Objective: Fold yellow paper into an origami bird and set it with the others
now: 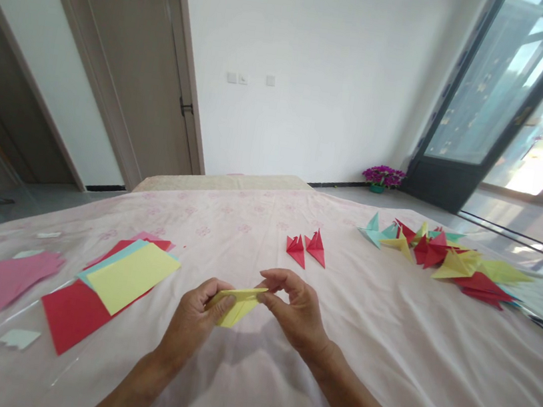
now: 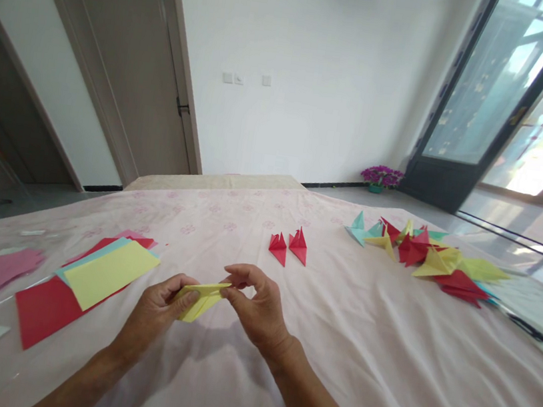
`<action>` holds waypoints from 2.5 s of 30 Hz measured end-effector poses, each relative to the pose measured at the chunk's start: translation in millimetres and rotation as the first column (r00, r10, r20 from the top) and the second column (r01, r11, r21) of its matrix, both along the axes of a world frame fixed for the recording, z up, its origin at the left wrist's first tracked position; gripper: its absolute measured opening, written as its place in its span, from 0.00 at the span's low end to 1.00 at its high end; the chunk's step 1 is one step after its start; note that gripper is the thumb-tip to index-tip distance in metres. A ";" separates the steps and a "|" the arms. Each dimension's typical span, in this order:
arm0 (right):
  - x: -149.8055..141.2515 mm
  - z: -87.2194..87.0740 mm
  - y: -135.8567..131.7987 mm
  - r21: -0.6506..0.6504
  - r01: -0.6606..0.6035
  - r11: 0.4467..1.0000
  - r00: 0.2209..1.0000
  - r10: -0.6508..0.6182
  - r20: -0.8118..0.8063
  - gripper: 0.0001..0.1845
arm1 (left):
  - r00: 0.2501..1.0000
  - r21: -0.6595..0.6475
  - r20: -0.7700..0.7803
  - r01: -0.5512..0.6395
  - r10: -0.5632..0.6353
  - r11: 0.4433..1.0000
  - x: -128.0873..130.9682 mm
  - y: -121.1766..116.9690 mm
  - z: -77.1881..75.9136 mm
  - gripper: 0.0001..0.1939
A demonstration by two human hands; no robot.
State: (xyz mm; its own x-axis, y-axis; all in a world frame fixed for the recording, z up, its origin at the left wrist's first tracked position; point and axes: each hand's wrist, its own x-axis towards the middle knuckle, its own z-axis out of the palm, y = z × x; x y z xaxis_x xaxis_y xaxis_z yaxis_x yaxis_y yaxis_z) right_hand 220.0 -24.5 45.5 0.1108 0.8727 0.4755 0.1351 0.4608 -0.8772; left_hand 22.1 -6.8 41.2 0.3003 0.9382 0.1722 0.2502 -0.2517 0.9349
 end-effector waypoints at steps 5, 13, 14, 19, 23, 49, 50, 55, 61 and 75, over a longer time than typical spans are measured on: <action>-2.0 -2.2 1.2 -0.063 -0.041 0.997 0.993 0.033 -0.113 0.15 | 0.999 -0.058 0.039 0.036 -0.034 0.998 0.3 2.6 -4.0 0.18; -0.7 0.1 -0.2 -0.083 -0.036 0.996 0.993 0.026 -0.117 0.13 | 0.994 -0.124 0.089 0.080 -0.069 0.989 2.4 1.9 -3.1 0.17; -0.2 0.4 0.0 -0.088 -0.040 0.995 0.993 0.029 -0.116 0.12 | 0.991 -0.142 0.106 0.096 -0.081 0.985 2.2 2.1 -3.1 0.18; 0.5 -1.9 1.2 -0.151 -0.064 0.986 0.991 0.044 -0.129 0.08 | 0.976 -0.219 0.164 0.175 -0.141 0.960 1.3 3.5 -2.2 0.18; 0.4 -4.8 1.6 -0.214 -0.107 0.971 0.982 0.069 -0.176 0.08 | 0.974 -0.218 0.171 0.187 -0.151 0.958 1.8 3.6 0.4 0.19; -2.7 2.4 -1.5 -0.234 -0.127 0.964 0.959 0.059 -0.277 0.11 | 0.988 -0.052 0.060 0.143 -0.139 0.988 3.0 0.1 6.2 0.18; -2.9 2.3 -1.5 -0.237 -0.122 0.964 0.959 0.053 -0.278 0.12 | 0.990 -0.029 0.042 0.133 -0.132 0.991 3.0 -0.4 6.5 0.17; -3.0 2.1 -1.6 -0.245 -0.109 0.963 0.960 0.038 -0.277 0.11 | 0.992 0.038 -0.020 0.126 -0.125 0.991 2.4 -1.4 6.6 0.17; -2.5 4.1 -0.4 -0.256 -0.130 0.958 0.949 0.046 -0.312 0.12 | 0.994 0.069 -0.034 0.104 -0.102 0.992 4.3 -4.1 4.8 0.18; 0.1 5.2 0.3 -0.290 -0.124 0.949 0.976 0.063 -0.209 0.11 | 0.992 0.240 -0.120 0.061 -0.033 0.969 4.2 -7.4 4.4 0.14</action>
